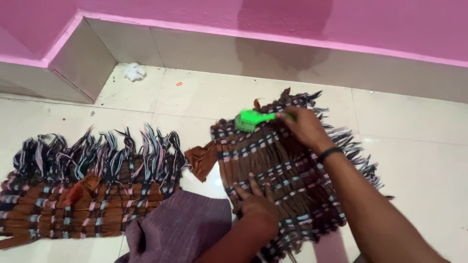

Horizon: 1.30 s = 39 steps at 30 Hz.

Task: The person brushes dust and debris off of small woven mats on the floor using a green brush.

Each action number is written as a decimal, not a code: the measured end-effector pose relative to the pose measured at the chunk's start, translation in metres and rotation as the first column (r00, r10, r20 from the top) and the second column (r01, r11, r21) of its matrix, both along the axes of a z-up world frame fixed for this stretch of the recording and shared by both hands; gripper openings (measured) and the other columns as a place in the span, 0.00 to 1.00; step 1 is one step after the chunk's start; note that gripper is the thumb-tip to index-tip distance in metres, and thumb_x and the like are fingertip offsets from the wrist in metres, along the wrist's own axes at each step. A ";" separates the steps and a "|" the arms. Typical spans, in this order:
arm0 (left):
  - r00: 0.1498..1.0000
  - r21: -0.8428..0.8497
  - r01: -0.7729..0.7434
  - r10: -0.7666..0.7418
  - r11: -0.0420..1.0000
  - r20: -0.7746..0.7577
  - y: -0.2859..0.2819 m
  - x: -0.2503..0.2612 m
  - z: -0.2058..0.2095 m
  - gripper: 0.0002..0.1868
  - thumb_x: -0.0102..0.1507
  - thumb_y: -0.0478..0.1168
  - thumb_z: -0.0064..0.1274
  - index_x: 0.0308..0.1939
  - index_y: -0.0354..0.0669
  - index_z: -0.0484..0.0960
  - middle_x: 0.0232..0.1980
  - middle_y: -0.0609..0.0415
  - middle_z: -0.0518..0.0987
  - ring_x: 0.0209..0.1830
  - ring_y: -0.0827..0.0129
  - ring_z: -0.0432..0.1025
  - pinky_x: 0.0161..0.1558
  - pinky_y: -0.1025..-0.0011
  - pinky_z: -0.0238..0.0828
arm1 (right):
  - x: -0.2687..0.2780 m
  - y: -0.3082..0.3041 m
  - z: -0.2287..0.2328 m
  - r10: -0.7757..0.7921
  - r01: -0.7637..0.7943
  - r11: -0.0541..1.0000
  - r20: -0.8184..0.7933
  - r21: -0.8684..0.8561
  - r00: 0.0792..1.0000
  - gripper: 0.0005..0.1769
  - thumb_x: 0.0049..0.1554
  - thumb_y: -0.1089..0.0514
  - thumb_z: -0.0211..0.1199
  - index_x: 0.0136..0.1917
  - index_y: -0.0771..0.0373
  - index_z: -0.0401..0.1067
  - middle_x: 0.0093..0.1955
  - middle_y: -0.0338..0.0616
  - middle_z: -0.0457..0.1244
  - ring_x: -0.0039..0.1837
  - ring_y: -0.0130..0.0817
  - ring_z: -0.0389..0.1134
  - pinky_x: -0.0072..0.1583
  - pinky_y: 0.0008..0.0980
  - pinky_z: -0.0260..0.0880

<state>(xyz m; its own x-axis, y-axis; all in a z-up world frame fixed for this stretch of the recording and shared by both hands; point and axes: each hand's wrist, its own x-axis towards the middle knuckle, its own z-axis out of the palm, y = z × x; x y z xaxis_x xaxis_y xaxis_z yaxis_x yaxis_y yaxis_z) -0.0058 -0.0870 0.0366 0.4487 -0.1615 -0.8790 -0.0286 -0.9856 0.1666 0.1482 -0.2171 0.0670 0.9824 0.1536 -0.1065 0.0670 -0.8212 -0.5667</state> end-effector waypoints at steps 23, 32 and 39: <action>0.805 -0.190 0.081 0.048 0.979 0.591 0.021 0.033 -0.025 0.50 0.63 0.56 0.52 0.80 0.37 0.44 0.83 0.35 0.44 0.82 0.31 0.38 0.76 0.42 0.36 | -0.067 -0.023 0.001 0.087 -0.082 0.995 -0.094 0.060 0.992 0.18 0.62 0.49 0.58 0.60 0.59 0.74 0.44 0.42 0.69 0.41 0.29 0.68 0.45 0.36 0.72; 0.968 0.111 0.012 -0.039 0.994 0.248 0.032 0.041 0.025 0.51 0.69 0.50 0.49 0.82 0.35 0.32 0.83 0.27 0.25 0.81 0.28 0.34 0.75 0.36 0.20 | -0.008 -0.146 -0.004 -0.266 0.272 0.958 0.077 -0.092 0.961 0.20 0.64 0.48 0.61 0.58 0.67 0.77 0.45 0.57 0.72 0.45 0.40 0.73 0.50 0.41 0.71; 0.962 0.071 -0.006 -0.013 0.997 0.272 0.030 0.042 0.023 0.49 0.69 0.49 0.47 0.83 0.43 0.33 0.85 0.33 0.27 0.82 0.27 0.35 0.72 0.39 0.38 | -0.058 -0.069 -0.037 -0.095 0.089 0.995 -0.145 -0.049 0.985 0.19 0.61 0.50 0.59 0.62 0.60 0.73 0.48 0.52 0.71 0.44 0.46 0.71 0.46 0.42 0.72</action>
